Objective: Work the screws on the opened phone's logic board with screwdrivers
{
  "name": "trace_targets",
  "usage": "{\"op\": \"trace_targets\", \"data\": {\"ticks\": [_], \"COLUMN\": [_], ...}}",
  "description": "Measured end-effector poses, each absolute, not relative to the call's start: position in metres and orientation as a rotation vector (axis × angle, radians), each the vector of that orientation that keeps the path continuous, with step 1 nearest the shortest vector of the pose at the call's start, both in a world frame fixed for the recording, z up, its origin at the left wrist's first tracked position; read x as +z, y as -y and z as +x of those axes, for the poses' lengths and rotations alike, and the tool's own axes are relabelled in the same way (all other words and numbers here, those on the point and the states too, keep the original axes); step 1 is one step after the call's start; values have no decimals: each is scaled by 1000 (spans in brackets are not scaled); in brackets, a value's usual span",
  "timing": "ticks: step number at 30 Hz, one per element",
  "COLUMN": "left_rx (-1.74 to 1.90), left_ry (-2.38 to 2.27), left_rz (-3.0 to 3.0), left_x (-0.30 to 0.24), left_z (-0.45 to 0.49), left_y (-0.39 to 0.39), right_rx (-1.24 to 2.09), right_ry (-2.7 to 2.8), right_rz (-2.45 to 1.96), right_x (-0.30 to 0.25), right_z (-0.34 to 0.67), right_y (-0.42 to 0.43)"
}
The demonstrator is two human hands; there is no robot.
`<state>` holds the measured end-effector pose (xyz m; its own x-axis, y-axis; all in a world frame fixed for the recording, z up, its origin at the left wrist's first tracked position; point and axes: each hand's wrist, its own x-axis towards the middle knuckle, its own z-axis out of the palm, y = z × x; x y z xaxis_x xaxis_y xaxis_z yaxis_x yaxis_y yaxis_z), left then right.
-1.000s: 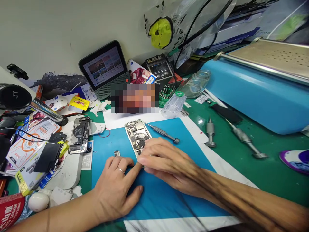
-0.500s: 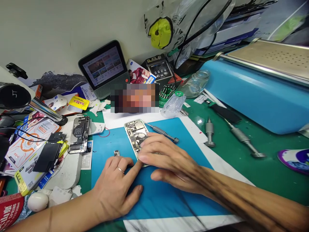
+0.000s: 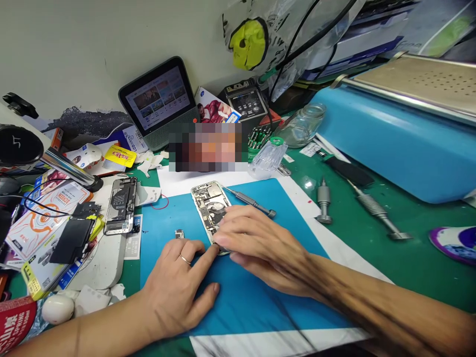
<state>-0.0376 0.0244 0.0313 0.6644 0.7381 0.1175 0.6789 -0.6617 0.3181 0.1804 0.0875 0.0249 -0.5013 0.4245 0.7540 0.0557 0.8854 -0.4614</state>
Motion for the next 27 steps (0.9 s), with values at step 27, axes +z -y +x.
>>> {"op": "trace_targets", "data": {"ticks": [27], "left_rx": [266], "left_ry": [-1149], "left_rz": [2632], "left_x": [31], "left_z": [-38], "left_y": [-24], "right_rx": [533], "right_ry": [2021], "right_rz": [-413], "right_x": [25], "right_z": [181], "right_y": [-87]}}
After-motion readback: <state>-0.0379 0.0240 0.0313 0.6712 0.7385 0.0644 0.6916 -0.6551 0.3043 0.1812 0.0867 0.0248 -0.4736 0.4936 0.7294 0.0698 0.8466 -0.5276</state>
